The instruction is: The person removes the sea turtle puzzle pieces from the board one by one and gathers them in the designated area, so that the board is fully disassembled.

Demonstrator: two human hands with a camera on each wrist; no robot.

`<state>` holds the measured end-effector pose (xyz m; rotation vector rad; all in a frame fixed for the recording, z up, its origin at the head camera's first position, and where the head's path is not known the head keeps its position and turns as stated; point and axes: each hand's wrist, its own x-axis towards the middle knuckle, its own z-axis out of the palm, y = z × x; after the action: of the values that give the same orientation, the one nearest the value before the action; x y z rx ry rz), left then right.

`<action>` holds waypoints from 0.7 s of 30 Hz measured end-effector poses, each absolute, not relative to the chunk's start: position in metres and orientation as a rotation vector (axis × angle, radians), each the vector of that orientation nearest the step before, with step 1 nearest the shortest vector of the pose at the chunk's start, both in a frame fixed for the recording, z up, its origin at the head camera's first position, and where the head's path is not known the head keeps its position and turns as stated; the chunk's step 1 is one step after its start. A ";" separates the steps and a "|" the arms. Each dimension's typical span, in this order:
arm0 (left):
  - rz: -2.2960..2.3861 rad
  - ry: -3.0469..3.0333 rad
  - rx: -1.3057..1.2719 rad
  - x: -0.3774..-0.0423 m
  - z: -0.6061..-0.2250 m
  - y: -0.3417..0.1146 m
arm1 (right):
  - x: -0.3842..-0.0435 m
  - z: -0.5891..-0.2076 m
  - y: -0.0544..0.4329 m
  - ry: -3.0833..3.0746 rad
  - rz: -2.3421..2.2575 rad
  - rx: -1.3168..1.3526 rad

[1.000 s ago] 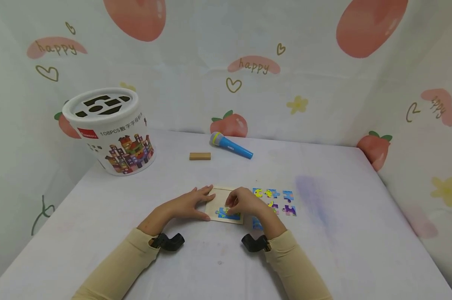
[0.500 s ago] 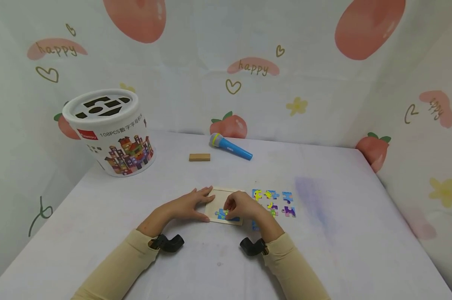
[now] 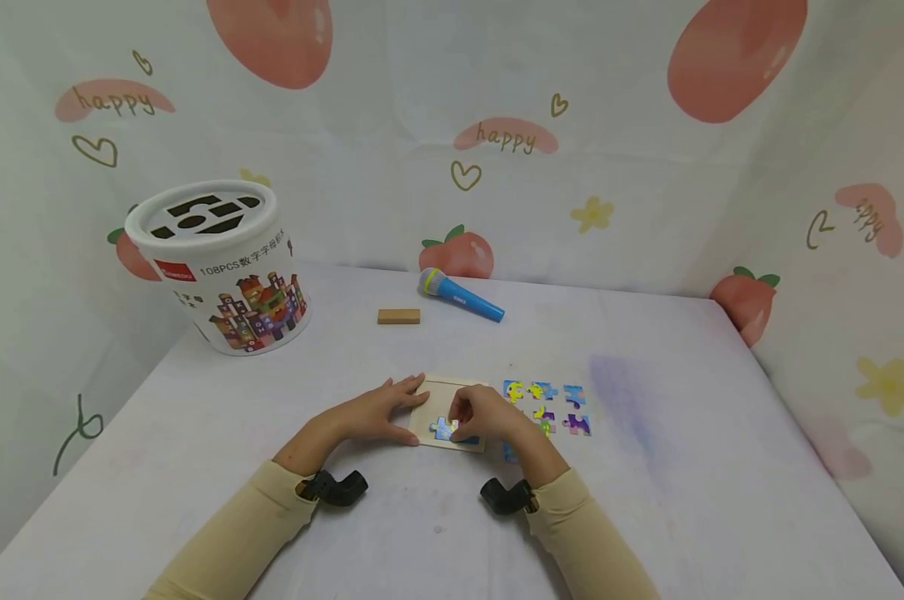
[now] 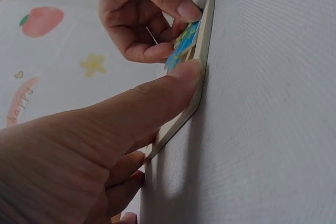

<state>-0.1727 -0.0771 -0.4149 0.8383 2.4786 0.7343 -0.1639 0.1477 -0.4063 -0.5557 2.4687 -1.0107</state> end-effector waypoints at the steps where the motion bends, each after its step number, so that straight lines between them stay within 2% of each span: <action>1: 0.735 2.479 0.835 -0.173 -0.415 -0.077 | -0.164 -0.407 0.148 2.464 -1.016 -0.558; 21: 0.724 2.483 0.866 -0.175 -0.418 -0.078 | -0.168 -0.412 0.160 2.294 -1.173 -0.533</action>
<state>-0.1752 -0.0776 -0.4178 0.8661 2.4830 0.7243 -0.1679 0.1600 -0.4116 -0.5328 2.2936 -1.1727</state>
